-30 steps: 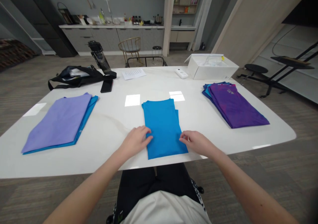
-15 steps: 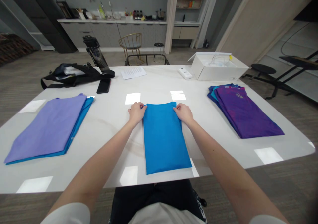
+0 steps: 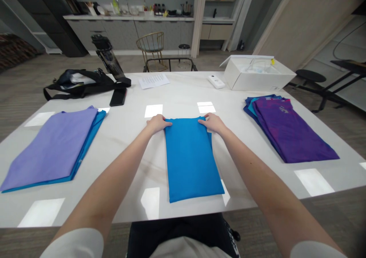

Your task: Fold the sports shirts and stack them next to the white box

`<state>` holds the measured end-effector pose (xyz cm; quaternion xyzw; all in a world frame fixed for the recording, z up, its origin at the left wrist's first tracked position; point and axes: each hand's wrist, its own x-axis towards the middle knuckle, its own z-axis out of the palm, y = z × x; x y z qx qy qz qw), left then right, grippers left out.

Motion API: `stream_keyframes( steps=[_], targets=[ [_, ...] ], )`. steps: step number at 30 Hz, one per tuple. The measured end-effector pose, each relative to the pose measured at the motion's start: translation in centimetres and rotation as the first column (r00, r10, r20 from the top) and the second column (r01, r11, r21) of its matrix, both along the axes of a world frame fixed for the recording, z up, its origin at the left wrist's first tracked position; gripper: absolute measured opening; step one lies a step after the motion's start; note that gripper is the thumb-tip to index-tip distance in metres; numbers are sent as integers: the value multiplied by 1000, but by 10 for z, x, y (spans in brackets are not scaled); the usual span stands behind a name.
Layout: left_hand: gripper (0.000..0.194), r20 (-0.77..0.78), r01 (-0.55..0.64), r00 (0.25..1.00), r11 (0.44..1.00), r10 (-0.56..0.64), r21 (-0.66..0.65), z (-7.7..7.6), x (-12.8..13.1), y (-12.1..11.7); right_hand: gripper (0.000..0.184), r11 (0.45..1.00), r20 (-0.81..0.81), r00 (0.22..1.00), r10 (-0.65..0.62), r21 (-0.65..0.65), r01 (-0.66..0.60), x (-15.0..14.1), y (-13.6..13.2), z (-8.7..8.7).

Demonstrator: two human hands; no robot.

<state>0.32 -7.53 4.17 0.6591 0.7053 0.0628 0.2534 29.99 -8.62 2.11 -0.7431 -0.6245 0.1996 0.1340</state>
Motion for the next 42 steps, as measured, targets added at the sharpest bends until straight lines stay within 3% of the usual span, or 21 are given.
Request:
stream_keyframes(
  steps=[4,6,10,15,19,24,29,33,37,40,42],
  targets=[
    [32,-43,110,993,992,-113,-65,8,3,17,34,969,38,992,121,-222,-110,2,19,17],
    [28,-55,139,988,986,-144,-89,10,9,21,26,950,32,982,186,-260,-171,-1,22,24],
    [18,-128,146,980,989,-150,-34,19,19,13,19,959,123,957,262,-139,-245,-5,14,33],
    [24,-166,173,975,974,-148,148,40,19,-13,25,973,184,960,213,48,-225,0,-17,56],
    [30,-166,179,978,914,-125,365,77,25,-39,26,949,212,969,129,257,-183,7,-54,98],
    [27,-182,202,977,766,-113,610,149,49,-82,24,869,186,982,29,481,-117,24,-110,161],
    [23,-138,222,974,638,-179,737,219,79,-127,23,736,142,989,-32,673,-73,57,-167,219],
    [22,-95,229,960,548,-262,805,262,112,-158,20,594,134,985,-107,803,-44,95,-211,263],
    [22,-62,260,920,484,-387,835,283,159,-184,17,494,125,973,-193,869,-14,142,-249,289],
    [20,-17,285,865,465,-501,838,278,200,-194,15,462,111,962,-249,887,17,179,-270,289],
    [19,52,289,817,486,-574,825,266,227,-197,15,457,101,955,-279,889,39,203,-282,279]
  ],
)
